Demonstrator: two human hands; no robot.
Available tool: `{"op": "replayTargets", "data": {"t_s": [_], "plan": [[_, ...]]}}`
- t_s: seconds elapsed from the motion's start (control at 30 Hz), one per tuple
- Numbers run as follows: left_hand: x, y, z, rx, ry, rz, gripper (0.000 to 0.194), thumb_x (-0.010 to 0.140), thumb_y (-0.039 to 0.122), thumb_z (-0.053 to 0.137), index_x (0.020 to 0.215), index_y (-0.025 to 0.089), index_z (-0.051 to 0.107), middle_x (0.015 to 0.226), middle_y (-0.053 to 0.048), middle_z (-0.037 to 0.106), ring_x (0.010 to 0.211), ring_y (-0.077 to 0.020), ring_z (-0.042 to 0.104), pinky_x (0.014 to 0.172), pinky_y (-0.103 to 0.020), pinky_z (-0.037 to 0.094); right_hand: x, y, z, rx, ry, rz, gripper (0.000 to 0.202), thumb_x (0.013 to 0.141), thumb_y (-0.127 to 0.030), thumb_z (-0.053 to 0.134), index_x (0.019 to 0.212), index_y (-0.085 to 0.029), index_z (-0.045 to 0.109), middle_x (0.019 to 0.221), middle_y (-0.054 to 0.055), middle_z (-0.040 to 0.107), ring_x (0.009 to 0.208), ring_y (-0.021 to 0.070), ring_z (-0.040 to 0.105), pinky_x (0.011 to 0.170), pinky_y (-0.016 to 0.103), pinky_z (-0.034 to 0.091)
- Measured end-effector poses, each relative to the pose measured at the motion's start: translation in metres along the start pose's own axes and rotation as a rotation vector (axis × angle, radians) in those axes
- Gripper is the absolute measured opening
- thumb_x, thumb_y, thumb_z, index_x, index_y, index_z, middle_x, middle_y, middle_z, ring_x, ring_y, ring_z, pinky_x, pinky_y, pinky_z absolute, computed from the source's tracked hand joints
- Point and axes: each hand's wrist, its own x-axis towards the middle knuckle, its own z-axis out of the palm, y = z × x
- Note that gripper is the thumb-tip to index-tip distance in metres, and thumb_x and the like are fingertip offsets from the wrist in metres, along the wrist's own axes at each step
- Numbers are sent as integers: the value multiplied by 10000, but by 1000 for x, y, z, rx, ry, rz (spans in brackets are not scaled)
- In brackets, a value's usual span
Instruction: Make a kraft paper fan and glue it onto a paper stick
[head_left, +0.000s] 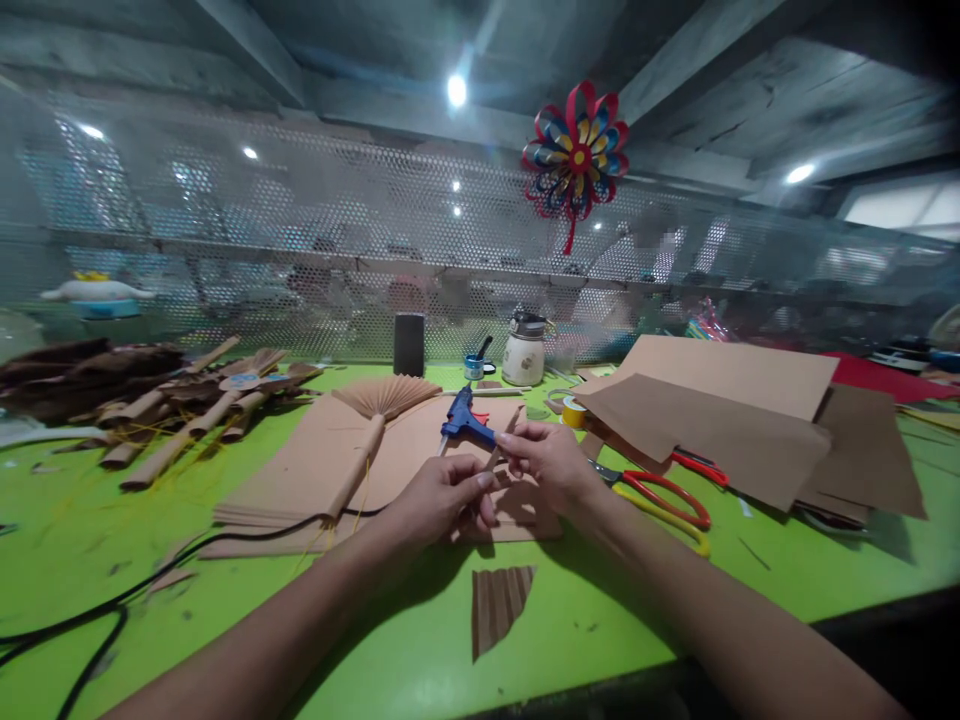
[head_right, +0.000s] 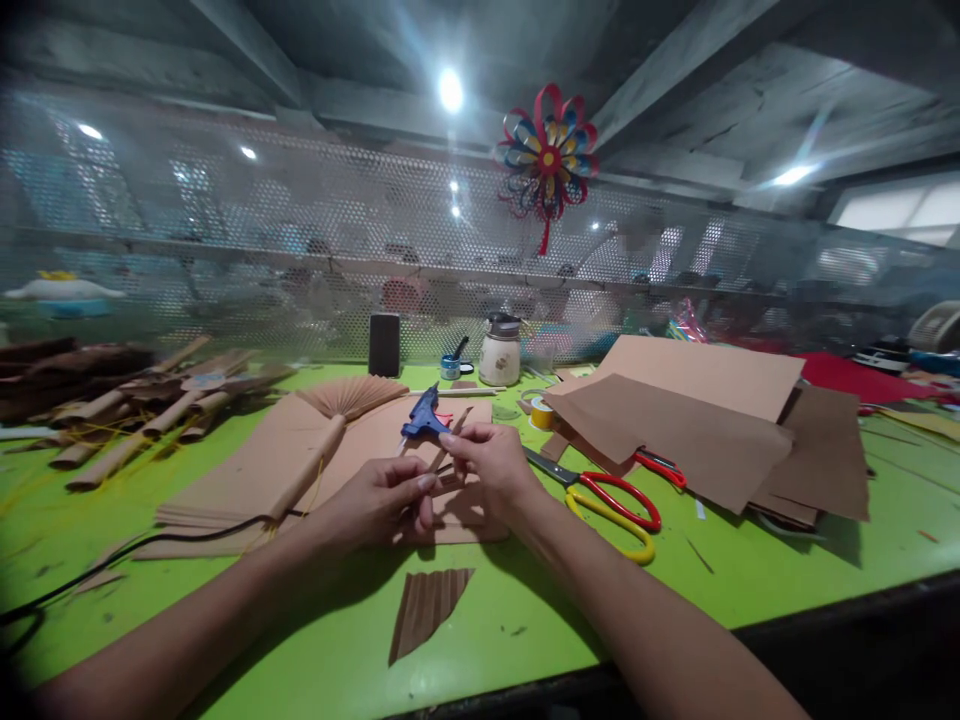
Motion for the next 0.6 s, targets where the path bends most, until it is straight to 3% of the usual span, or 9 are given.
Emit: {"op": "replayTargets", "data": {"t_s": [0.27, 0.37, 0.43, 0.6], "plan": [[-12, 7, 9, 0, -34, -23, 262, 819, 359, 613, 725, 119, 567, 529, -49, 634, 438, -81, 541, 424, -183, 294, 29, -18, -46, 82, 259, -179, 363, 470, -370, 856, 584, -148, 591, 500, -53, 494, 442, 50, 390, 404, 181, 311], [-10, 7, 8, -81, 14, -31, 269, 814, 377, 624, 735, 127, 562, 562, -48, 637, 433, -81, 532, 405, -182, 301, 31, -19, -49, 95, 273, -156, 397, 500, -422, 842, 585, -144, 573, 507, -57, 469, 441, 46, 380, 398, 175, 307], [-8, 8, 6, -154, 54, -43, 263, 807, 390, 630, 770, 138, 565, 576, -33, 633, 407, -77, 519, 385, -176, 309, 24, -17, -39, 78, 184, -87, 407, 566, -473, 807, 627, -122, 612, 533, -30, 503, 452, 60, 424, 413, 191, 332], [-6, 11, 6, -224, 62, -22, 273, 758, 395, 681, 830, 142, 608, 590, -12, 632, 402, -71, 519, 378, -165, 358, 0, -8, -4, -133, -220, 72, 383, 658, -486, 759, 710, -119, 661, 604, 6, 589, 526, 84, 504, 512, 222, 380]]}}
